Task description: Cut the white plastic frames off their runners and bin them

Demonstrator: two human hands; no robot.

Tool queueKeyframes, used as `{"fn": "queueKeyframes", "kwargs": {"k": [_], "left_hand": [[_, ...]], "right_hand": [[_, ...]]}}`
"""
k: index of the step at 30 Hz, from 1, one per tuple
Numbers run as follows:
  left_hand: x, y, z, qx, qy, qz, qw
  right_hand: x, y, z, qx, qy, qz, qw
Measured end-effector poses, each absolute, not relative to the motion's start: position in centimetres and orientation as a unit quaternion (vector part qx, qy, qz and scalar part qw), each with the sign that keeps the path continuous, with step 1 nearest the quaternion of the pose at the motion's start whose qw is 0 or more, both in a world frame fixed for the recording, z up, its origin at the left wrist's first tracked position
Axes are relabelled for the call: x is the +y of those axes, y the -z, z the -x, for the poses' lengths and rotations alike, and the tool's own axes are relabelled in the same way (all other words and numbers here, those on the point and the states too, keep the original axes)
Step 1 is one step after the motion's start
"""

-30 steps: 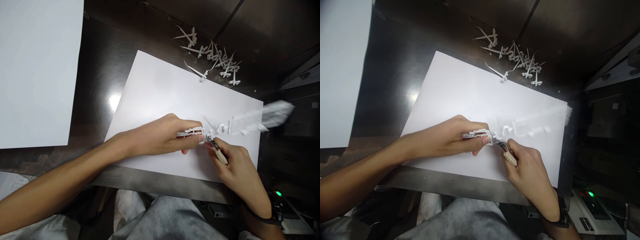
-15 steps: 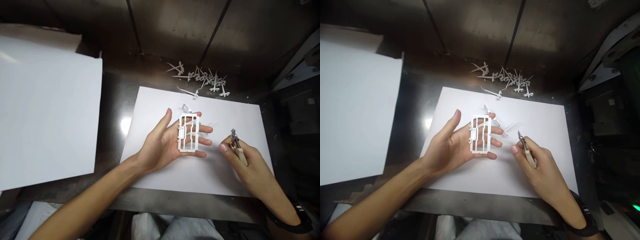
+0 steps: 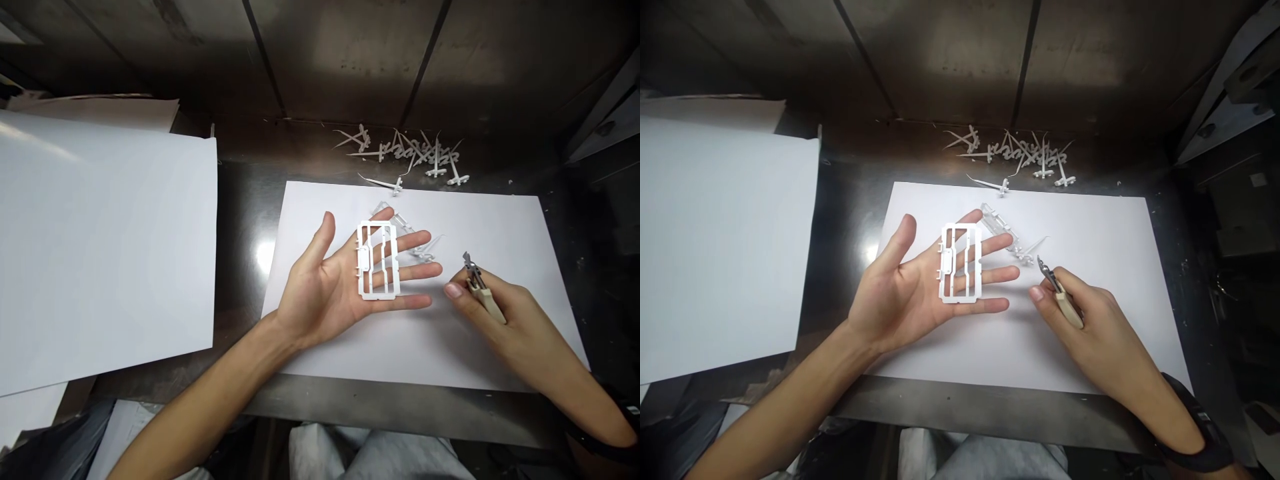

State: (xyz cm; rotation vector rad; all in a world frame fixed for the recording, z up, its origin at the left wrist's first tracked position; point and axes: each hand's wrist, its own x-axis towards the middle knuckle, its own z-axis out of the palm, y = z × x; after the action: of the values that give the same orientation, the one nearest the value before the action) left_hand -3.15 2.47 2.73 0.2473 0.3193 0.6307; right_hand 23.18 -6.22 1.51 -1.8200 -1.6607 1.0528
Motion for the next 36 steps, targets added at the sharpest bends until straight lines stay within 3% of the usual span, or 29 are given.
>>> {"fn": "queueKeyframes", "kwargs": {"k": [11,21,25,36], "left_hand": [[2.5,-2.5,3.2,0.156,-0.303,-0.137,0.93],[2.6,-1.7,3.2,0.16,-0.294,-0.127,0.934],[2.6,-1.8,3.0,0.17,-0.297,-0.108,0.934],[2.4,-1.9,2.9,0.171,-0.3,-0.067,0.936]], "right_hand": [[-6.2,-1.3,-23.3,-0.609,-0.372,0.664,0.223],[-4.6,0.2,-23.3,-0.668,-0.149,0.687,0.242],[-4.2,1.5,-23.7,-0.72,-0.126,0.653,0.197],[-3.9,2.1,-23.8,-0.744,-0.113,0.63,0.194]]}}
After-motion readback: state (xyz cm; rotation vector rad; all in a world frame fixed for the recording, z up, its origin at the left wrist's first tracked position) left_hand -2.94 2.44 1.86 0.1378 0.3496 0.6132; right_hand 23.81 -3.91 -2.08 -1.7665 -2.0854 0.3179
